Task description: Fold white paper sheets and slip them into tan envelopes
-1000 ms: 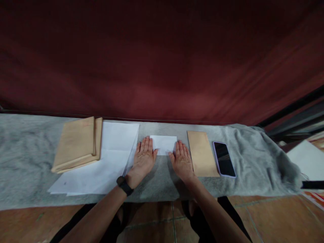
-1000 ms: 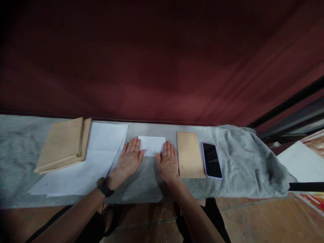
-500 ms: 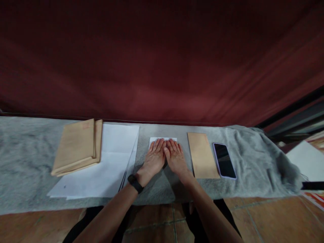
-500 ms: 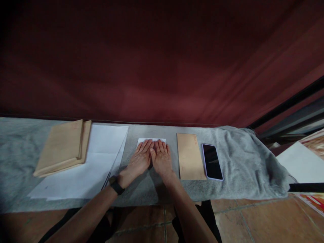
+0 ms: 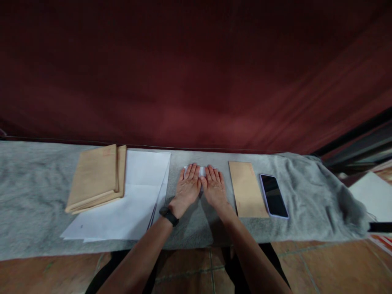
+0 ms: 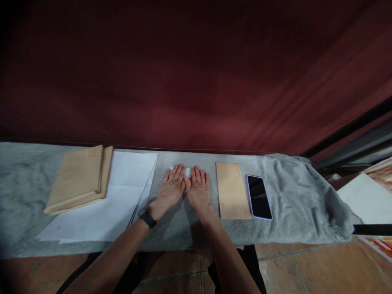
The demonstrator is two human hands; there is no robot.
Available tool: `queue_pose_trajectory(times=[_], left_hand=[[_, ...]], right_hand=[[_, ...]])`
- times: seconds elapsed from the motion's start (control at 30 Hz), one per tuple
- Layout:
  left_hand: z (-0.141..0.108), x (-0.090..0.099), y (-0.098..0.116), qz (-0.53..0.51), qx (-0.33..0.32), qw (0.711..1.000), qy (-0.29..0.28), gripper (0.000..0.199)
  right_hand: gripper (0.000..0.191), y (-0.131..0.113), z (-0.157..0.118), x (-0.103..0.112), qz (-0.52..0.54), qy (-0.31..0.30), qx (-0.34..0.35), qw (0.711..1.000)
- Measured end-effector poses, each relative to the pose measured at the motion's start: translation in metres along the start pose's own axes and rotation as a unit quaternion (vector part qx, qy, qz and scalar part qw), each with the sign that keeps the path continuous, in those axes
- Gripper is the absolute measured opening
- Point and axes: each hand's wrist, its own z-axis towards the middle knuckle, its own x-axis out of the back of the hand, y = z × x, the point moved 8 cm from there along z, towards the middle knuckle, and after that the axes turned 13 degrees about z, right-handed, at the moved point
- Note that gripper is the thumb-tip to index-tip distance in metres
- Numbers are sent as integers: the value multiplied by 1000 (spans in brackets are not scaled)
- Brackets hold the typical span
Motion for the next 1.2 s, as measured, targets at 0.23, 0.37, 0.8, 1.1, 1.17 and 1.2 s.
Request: queue_pose_trajectory(times=[0.23, 0.37, 0.8, 1.1, 1.17, 1.2], left_hand=[[-1, -1, -12, 1, 33, 999, 2, 57], [-3, -2, -20, 0, 55, 998, 2, 58], [-10, -8, -43, 9, 88, 996, -2, 62], [-11, -6, -44, 22, 103, 994, -40, 62], [-11, -7, -45, 12, 103, 994, -30, 62], [-10, -7, -46, 7, 100, 995, -26, 61]], right_hand=[[59, 6, -1, 1, -10, 33, 2, 999], [60, 13, -3, 3, -29, 47, -10, 998], [61, 30, -11, 10, -41, 66, -11, 997], [58, 32, -14, 14, -56, 47, -9, 997], [57, 33, -14, 14, -50, 45, -12, 998], [57, 33, -15, 15, -46, 45, -12, 998]])
